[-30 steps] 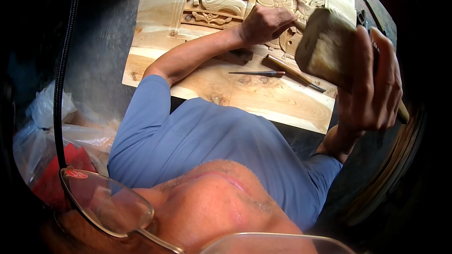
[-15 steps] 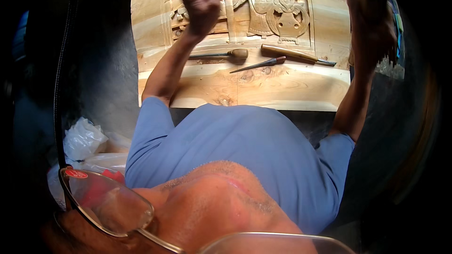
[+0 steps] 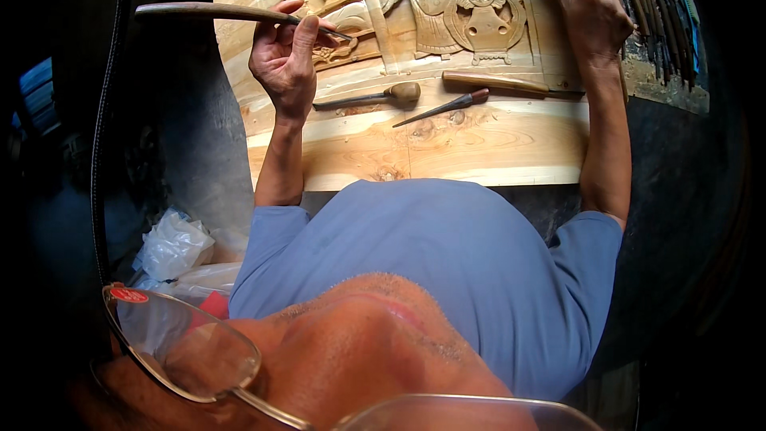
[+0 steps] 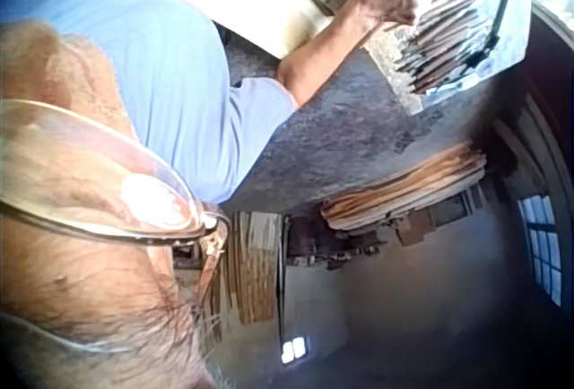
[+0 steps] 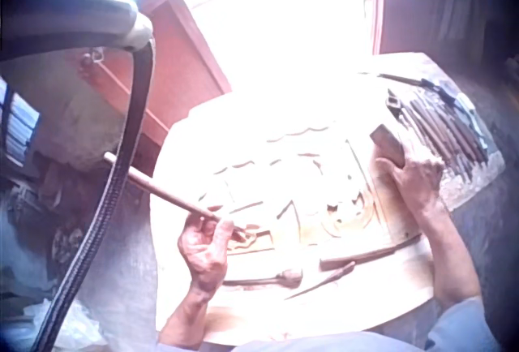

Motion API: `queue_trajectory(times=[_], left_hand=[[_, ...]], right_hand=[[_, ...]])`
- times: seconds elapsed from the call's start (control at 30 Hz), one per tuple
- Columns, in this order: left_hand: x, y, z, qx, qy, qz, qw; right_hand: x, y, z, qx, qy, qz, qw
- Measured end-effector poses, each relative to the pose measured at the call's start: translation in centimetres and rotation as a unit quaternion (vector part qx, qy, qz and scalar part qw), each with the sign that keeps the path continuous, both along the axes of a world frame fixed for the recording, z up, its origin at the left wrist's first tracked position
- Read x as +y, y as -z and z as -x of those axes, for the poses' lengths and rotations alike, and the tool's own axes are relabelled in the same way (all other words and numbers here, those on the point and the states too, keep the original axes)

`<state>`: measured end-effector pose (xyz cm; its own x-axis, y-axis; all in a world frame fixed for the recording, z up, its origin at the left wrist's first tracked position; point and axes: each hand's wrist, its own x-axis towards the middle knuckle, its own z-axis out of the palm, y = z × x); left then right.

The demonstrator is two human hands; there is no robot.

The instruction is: The person carves a decorative pattern into a wooden board using a mallet and various chisels, striking the tools to remove shavings and refining the relief details by hand.

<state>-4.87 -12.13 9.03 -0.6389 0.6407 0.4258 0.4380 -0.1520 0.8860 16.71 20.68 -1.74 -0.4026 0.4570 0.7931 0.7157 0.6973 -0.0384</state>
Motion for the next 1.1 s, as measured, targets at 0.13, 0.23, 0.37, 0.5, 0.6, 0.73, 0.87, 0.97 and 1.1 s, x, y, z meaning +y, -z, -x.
queue_trajectory(times=[0.13, 0.23, 0.37, 0.5, 0.6, 0.73, 0.87, 0.97, 1.1], left_hand=[[-0.1, 0.0, -0.3, 0.011, 0.010, 0.009, 1.000], [-0.2, -0.1, -0.4, 0.012, 0.007, 0.019, 1.000], [-0.7, -0.9, -0.5, 0.048, 0.015, 0.058, 0.997], [-1.9, -2.2, -1.3, 0.060, 0.009, 0.107, 0.992], [-2.9, -2.1, -1.9, 0.095, 0.010, 0.180, 0.979], [-3.8, -1.9, -4.3, 0.029, -0.011, 0.227, 0.973], [-4.1, -1.1, -5.7, 0.028, 0.040, 0.292, 0.955], [-3.8, -0.6, -6.5, 0.034, 0.111, 0.296, 0.948], [-4.0, 1.5, -7.7, 0.116, 0.172, 0.267, 0.941]], right_hand=[[-2.0, -0.6, 0.8, -0.018, -0.010, 0.006, 1.000], [-2.6, -0.7, 1.1, 0.013, -0.030, 0.003, 0.999], [-2.5, -2.2, 0.7, 0.045, -0.045, -0.011, 0.998], [-4.3, -6.6, -1.6, 0.189, -0.265, -0.032, 0.945], [-11.0, -12.2, -4.5, 0.181, -0.535, 0.120, 0.816], [-13.6, -15.7, -3.7, 0.084, -0.758, 0.197, 0.616], [-16.0, -16.2, -3.6, 0.154, -0.761, 0.275, 0.567], [-15.9, -18.0, -4.3, 0.131, -0.744, 0.302, 0.581], [-16.8, -18.6, -4.4, 0.112, -0.735, 0.308, 0.594]])
